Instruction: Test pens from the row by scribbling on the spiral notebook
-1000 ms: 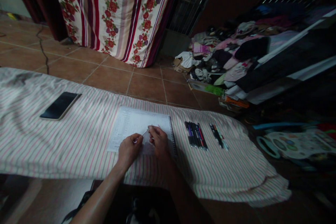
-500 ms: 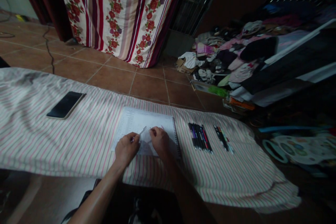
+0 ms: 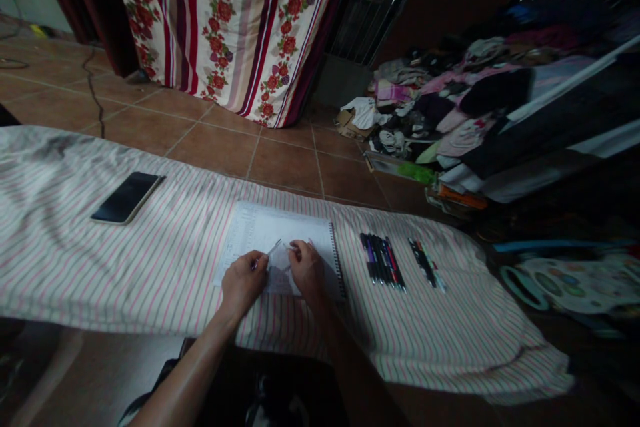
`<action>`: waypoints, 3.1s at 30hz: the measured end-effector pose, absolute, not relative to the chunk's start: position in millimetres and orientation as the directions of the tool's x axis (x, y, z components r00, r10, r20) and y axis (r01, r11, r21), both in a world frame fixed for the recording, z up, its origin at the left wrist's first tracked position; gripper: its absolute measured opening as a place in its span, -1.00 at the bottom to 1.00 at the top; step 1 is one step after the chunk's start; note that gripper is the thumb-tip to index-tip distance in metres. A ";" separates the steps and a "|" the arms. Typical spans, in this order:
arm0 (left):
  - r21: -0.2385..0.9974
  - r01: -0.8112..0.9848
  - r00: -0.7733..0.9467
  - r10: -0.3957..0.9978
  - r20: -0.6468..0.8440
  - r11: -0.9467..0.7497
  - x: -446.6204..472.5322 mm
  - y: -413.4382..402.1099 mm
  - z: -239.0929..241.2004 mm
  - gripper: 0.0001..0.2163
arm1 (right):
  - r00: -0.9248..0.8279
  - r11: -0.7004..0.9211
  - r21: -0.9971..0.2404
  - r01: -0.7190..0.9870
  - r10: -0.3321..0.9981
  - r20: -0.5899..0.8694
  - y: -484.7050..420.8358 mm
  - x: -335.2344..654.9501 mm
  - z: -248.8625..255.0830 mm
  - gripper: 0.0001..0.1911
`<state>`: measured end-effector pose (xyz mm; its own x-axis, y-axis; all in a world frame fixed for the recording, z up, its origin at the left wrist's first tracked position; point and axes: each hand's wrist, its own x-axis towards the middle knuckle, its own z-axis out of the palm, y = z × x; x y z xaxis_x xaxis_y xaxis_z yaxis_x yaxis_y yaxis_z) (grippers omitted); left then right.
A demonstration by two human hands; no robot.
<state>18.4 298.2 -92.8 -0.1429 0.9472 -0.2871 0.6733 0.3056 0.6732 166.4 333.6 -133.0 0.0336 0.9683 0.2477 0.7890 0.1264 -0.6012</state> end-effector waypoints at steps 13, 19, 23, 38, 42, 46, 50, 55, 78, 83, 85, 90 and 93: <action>0.664 0.698 -0.104 0.956 -0.276 0.268 21.6 294.5 -86.8 -0.73 | 0.190 -0.119 -0.943 0.310 0.980 -0.061 304.9 154.5 -133.3 -0.62; 0.685 0.700 -0.050 0.971 -0.236 0.202 24.8 287.2 -81.6 -0.76 | 0.159 -0.210 -0.971 0.110 0.969 -0.191 299.6 147.0 -117.9 -0.65; 0.695 0.697 -0.020 0.974 -0.225 0.175 27.2 285.8 -81.1 -0.76 | 0.157 -0.200 -0.978 0.057 0.969 -0.189 295.5 146.8 -109.1 -0.71; 0.691 0.706 0.015 0.973 -0.230 0.153 26.6 285.5 -80.6 -0.77 | 0.329 -0.230 -0.969 -0.088 0.912 -0.246 300.1 153.8 -96.8 -0.74; 0.657 0.736 0.001 0.971 -0.239 0.161 20.4 286.0 -79.9 -0.76 | 0.399 -0.197 -0.974 -0.111 0.889 -0.225 305.7 164.3 -99.4 -0.73; 0.615 0.768 -0.039 0.971 -0.236 0.180 11.4 287.1 -78.9 -0.73 | 0.451 -0.175 -0.974 -0.146 0.864 -0.223 308.0 172.1 -104.0 -0.70; 0.595 0.781 -0.063 0.972 -0.226 0.190 2.4 289.3 -80.0 -0.72 | 0.459 -0.183 -0.959 -0.216 0.848 -0.265 308.0 171.1 -109.5 -0.68; 0.597 0.780 -0.072 0.975 -0.212 0.187 -2.5 291.5 -82.6 -0.74 | 0.430 -0.191 -0.930 -0.314 0.845 -0.318 308.4 160.9 -116.3 -0.69; 0.511 0.841 0.007 0.948 0.317 -0.177 -11.5 302.5 -109.1 -0.78 | 0.381 -0.221 -0.847 -0.484 0.817 -0.432 307.8 151.2 -133.4 -0.87; 0.470 0.852 0.024 0.914 0.406 -0.232 -14.3 307.2 -119.0 -0.77 | 0.374 -0.251 -0.857 -0.450 0.818 -0.436 308.8 147.5 -133.8 -0.83; 0.464 0.852 0.030 0.907 0.420 -0.243 -14.5 307.5 -119.7 -0.76 | 0.376 -0.259 -0.858 -0.443 0.816 -0.440 309.3 146.3 -133.8 -0.82; 0.450 0.847 0.067 0.897 0.436 -0.282 -9.4 304.9 -115.0 -0.75 | 0.387 -0.278 -0.864 -0.421 0.806 -0.448 311.2 145.0 -134.1 -0.80; 0.405 0.852 0.153 0.897 0.416 -0.333 -3.8 301.1 -110.7 -0.76 | 0.397 -0.286 -0.870 -0.403 0.801 -0.447 312.1 144.4 -134.1 -0.79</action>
